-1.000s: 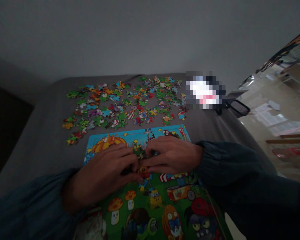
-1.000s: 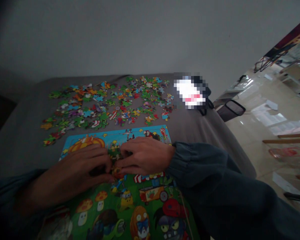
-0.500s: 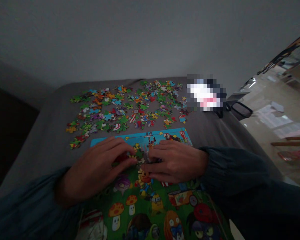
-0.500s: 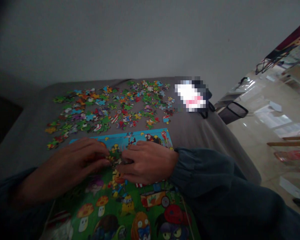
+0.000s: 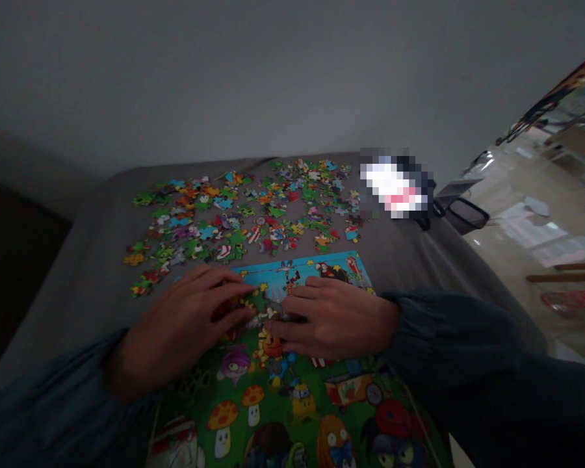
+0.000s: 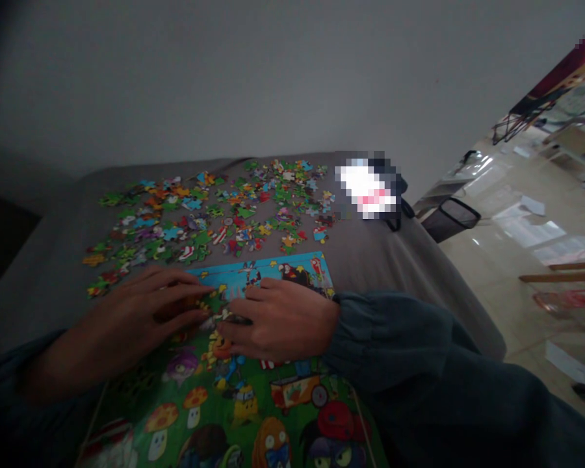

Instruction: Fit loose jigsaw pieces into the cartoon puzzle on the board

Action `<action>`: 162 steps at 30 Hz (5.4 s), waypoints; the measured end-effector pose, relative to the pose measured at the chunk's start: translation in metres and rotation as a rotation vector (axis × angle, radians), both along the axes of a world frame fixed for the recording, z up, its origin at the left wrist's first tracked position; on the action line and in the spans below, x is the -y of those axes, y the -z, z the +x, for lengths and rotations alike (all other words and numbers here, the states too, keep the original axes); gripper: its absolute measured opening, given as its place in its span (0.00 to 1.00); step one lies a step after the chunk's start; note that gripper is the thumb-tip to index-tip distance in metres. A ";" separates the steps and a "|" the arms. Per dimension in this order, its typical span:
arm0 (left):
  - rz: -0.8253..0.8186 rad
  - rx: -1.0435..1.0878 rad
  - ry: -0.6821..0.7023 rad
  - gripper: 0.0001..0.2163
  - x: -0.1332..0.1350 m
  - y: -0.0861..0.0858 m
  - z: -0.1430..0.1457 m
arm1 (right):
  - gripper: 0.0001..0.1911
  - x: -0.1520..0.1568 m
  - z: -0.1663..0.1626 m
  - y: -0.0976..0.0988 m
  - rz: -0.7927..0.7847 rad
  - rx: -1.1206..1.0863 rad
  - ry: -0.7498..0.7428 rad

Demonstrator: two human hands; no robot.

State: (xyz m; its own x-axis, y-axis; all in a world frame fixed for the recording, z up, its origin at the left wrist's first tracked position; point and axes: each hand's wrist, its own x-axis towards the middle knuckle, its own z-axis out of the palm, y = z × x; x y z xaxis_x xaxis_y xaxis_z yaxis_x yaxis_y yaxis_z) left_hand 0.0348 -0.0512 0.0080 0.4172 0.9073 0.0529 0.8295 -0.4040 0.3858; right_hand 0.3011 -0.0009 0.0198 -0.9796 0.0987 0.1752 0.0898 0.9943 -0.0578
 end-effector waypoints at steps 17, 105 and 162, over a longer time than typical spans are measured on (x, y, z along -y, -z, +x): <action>-0.026 0.038 -0.120 0.20 0.000 -0.007 0.003 | 0.16 -0.002 0.000 0.006 0.000 -0.092 -0.008; -0.253 0.476 -0.107 0.10 0.018 -0.014 0.035 | 0.17 -0.001 -0.006 -0.002 -1.094 -0.270 0.293; -0.007 0.037 0.145 0.11 0.013 -0.009 0.015 | 0.09 -0.016 0.004 -0.006 -0.897 -0.228 0.280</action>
State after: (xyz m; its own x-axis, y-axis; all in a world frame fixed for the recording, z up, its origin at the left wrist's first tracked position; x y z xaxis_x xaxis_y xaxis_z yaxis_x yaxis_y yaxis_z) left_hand 0.0497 -0.0640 0.0174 0.5422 0.8377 0.0647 0.7477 -0.5162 0.4177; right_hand 0.3054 0.0153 0.0256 -0.8520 0.5130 0.1044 0.2089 0.5161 -0.8307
